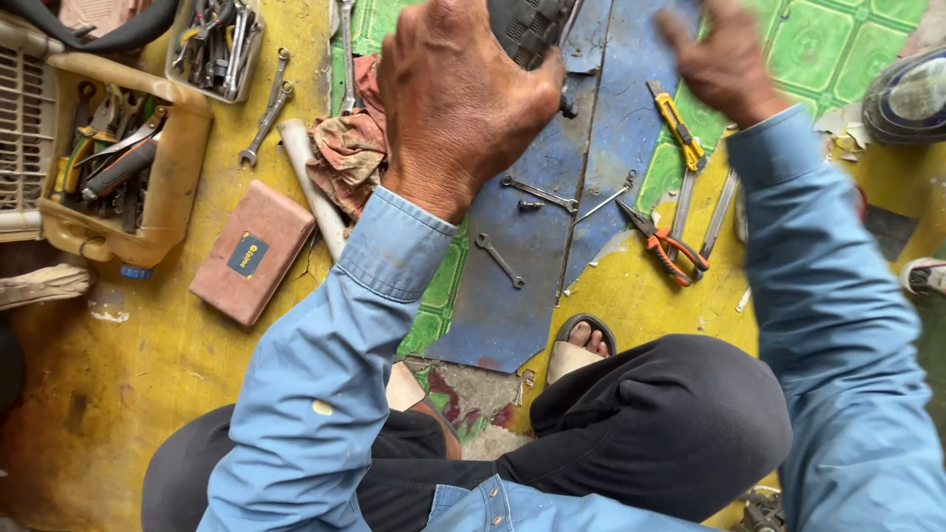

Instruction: The person is repairing a bicycle wheel while sitting on the floor. They use pliers to adjust the spokes and tighten the hub nuts, rotating the wheel to access different areas.

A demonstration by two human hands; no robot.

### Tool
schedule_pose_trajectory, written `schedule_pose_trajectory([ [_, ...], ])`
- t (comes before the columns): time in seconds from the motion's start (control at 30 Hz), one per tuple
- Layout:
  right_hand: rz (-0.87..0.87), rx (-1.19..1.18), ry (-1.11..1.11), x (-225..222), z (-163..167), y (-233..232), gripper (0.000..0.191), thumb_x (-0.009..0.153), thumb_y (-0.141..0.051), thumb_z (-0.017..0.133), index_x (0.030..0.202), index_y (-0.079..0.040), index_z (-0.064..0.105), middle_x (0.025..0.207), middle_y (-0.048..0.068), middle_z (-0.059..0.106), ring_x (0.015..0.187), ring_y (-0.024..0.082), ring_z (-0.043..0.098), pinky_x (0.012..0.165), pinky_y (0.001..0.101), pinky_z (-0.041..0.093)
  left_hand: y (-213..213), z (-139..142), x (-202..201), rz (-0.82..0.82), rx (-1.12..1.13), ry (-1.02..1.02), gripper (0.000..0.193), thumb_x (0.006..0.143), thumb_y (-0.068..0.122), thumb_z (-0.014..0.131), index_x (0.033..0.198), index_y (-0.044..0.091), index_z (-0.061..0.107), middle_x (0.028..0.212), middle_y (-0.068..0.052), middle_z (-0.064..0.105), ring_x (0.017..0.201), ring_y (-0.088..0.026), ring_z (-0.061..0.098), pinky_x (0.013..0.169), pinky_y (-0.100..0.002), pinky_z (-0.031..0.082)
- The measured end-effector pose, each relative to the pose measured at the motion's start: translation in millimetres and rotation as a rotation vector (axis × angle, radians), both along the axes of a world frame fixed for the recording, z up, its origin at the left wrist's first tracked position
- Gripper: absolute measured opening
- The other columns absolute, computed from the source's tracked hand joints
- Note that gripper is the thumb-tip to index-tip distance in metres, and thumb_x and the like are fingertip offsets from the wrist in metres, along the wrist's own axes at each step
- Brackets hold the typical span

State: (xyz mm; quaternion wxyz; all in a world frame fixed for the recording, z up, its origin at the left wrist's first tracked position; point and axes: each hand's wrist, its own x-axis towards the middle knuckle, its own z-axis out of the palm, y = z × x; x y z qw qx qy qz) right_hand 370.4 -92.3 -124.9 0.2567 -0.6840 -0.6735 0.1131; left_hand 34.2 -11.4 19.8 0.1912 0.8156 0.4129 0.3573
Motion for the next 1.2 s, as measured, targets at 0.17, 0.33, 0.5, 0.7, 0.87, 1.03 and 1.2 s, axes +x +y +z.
schedule_pose_trajectory([
  [0.17, 0.132, -0.336, 0.592, -72, -23, 13, 0.048, 0.11, -0.034, 0.056, 0.148, -0.005, 0.055, 0.143, 0.014, 0.06, 0.131, 0.03, 0.057, 0.098, 0.0417, 0.054, -8, 7, -4, -0.076, -0.086, -0.068, 0.042, 0.081, 0.028, 0.084, 0.105, 0.003, 0.06, 0.082, -0.014, 0.073, 0.071, -0.031, 0.075, 0.068, -0.042, 0.06],
  [0.33, 0.062, -0.408, 0.834, -78, -32, 8, 0.034, 0.111, -0.03, 0.061, 0.124, 0.001, 0.066, 0.098, 0.008, 0.067, 0.086, 0.018, 0.064, 0.073, 0.0331, 0.057, -18, 11, -13, -0.1, -0.123, -0.05, 0.064, 0.082, 0.025, 0.087, 0.131, 0.002, 0.053, 0.082, -0.013, 0.075, 0.07, -0.029, 0.077, 0.072, -0.041, 0.063],
  [0.5, 0.076, -0.231, 1.24, -59, -31, 4, 0.025, 0.117, -0.02, 0.066, 0.104, 0.001, 0.068, 0.076, 0.002, 0.058, 0.064, 0.008, 0.051, 0.061, 0.0246, 0.042, -26, 13, -21, -0.114, -0.119, -0.098, 0.069, 0.085, 0.023, 0.086, 0.139, 0.005, 0.046, 0.093, -0.012, 0.078, 0.075, -0.028, 0.078, 0.072, -0.04, 0.064],
  [0.7, 0.158, -0.253, 0.412, -56, -23, 4, 0.028, 0.106, -0.016, 0.064, 0.129, -0.001, 0.069, 0.102, 0.011, 0.074, 0.089, 0.019, 0.073, 0.075, 0.0326, 0.062, -35, 18, -26, -0.087, -0.161, -0.053, 0.062, 0.08, 0.024, 0.088, 0.124, 0.007, 0.048, 0.088, -0.013, 0.074, 0.075, -0.031, 0.077, 0.068, -0.044, 0.06],
  [0.87, 0.142, -0.208, 0.307, -85, -40, 9, 0.023, 0.104, -0.016, 0.069, 0.119, 0.001, 0.073, 0.102, 0.015, 0.076, 0.086, 0.027, 0.074, 0.074, 0.0394, 0.06, -37, 17, -26, -0.099, -0.184, -0.074, 0.06, 0.081, 0.024, 0.087, 0.123, 0.008, 0.048, 0.089, -0.012, 0.075, 0.076, -0.03, 0.077, 0.07, -0.043, 0.061],
  [1.03, -0.025, -0.279, 0.359, -88, -48, 8, 0.021, 0.109, -0.02, 0.065, 0.11, -0.001, 0.074, 0.087, 0.009, 0.071, 0.074, 0.018, 0.066, 0.065, 0.0338, 0.055, -25, 10, -30, -0.132, -0.229, -0.083, 0.059, 0.087, 0.024, 0.084, 0.13, 0.006, 0.049, 0.094, -0.008, 0.077, 0.075, -0.022, 0.079, 0.073, -0.035, 0.066],
  [1.2, -0.043, -0.395, 0.963, -77, -41, 2, 0.03, 0.112, -0.028, 0.053, 0.115, -0.005, 0.071, 0.075, -0.001, 0.06, 0.062, 0.006, 0.05, 0.054, 0.0237, 0.044, -9, 12, -45, -0.147, -0.121, -0.066, 0.06, 0.09, 0.025, 0.086, 0.135, 0.005, 0.051, 0.105, -0.01, 0.077, 0.086, -0.023, 0.08, 0.085, -0.038, 0.065],
])
